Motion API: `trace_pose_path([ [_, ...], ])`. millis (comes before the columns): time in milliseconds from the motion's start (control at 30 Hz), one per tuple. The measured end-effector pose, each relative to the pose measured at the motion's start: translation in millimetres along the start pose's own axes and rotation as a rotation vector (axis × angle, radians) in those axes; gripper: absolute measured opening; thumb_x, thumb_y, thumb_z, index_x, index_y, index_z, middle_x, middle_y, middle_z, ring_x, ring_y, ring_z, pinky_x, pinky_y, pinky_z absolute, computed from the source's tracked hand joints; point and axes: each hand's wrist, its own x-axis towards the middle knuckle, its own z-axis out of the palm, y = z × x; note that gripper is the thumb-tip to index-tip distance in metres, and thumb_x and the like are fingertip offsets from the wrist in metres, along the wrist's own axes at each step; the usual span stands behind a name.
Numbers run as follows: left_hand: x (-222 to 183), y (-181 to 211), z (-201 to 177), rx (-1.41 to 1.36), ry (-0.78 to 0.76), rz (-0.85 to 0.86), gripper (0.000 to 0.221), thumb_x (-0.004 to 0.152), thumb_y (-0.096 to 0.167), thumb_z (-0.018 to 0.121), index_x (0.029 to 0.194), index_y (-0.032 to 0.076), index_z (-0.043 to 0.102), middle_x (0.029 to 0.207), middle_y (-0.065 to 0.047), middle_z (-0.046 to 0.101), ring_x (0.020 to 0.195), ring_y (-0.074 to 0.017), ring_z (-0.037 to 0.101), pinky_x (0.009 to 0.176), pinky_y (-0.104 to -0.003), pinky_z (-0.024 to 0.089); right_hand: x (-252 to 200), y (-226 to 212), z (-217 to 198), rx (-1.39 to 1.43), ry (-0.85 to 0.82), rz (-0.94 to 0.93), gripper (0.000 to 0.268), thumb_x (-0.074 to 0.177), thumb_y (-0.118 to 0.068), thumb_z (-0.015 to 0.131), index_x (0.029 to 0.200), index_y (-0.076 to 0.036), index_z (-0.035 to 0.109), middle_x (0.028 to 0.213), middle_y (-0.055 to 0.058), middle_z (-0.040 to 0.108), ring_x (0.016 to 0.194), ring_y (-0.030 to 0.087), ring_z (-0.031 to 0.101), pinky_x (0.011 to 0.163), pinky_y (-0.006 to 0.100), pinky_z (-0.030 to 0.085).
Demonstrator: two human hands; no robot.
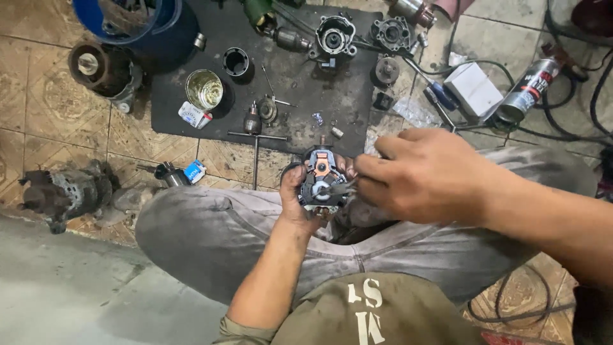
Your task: Reassembling the internal components of a small electric motor, including the brush holder and housing.
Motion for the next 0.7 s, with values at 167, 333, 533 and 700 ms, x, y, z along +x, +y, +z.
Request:
trace_pose_path([
  [167,4.3,-3.4,-16.6,-0.058,-0.031,0.052,0.059,0.081,0.047,0.069,0.112,-0.003,0.063,0.12,-0.024,0.058,0.116,-0.0317,0.057,0.103,-0.039,0.043,-22.8,12.1,-2.7,0.097,-0.065,0.146,0.029,0.102,-0.041,0.06,0.086,-0.017,0.067,0.086,0.0,0.066,0.064,0.02,0.062,0.047,0.038,0.061],
  [333,0.2,1.1,-36.5,-0.304,0.046,0.119,0.048,0.084,0.039,0.077,0.121,0.01,0.067,0.118,-0.014,0.07,0.112,-0.0295,0.069,0.093,-0.048,0.062,-39.7,9.9,3.3,-0.068,0.09,0.294,0.024,0.097,-0.031,0.069,0.076,-0.021,0.063,0.087,-0.003,0.063,0.059,0.018,0.054,0.041,0.035,0.05],
  [533,1.9,-2.5,-29.4,-0.189,0.077,0.185,0.052,0.084,0.05,0.069,0.115,0.008,0.064,0.115,-0.011,0.061,0.119,-0.0296,0.055,0.105,-0.053,0.047,-25.3,-2.1,27.7,0.138,-0.161,0.468,0.038,0.092,-0.051,0.067,0.094,-0.013,0.072,0.103,0.006,0.069,0.09,0.029,0.066,0.065,0.048,0.064],
  [700,10.7,1.7,-3.6,-0.155,0.121,0.179,0.057,0.075,0.051,0.074,0.103,0.002,0.069,0.112,-0.019,0.061,0.109,-0.0316,0.056,0.099,-0.04,0.043,-45.6,18.8,29.6,0.083,-0.043,0.639,0.03,0.101,-0.043,0.064,0.083,-0.021,0.074,0.069,-0.002,0.064,0.063,0.015,0.06,0.046,0.023,0.049],
])
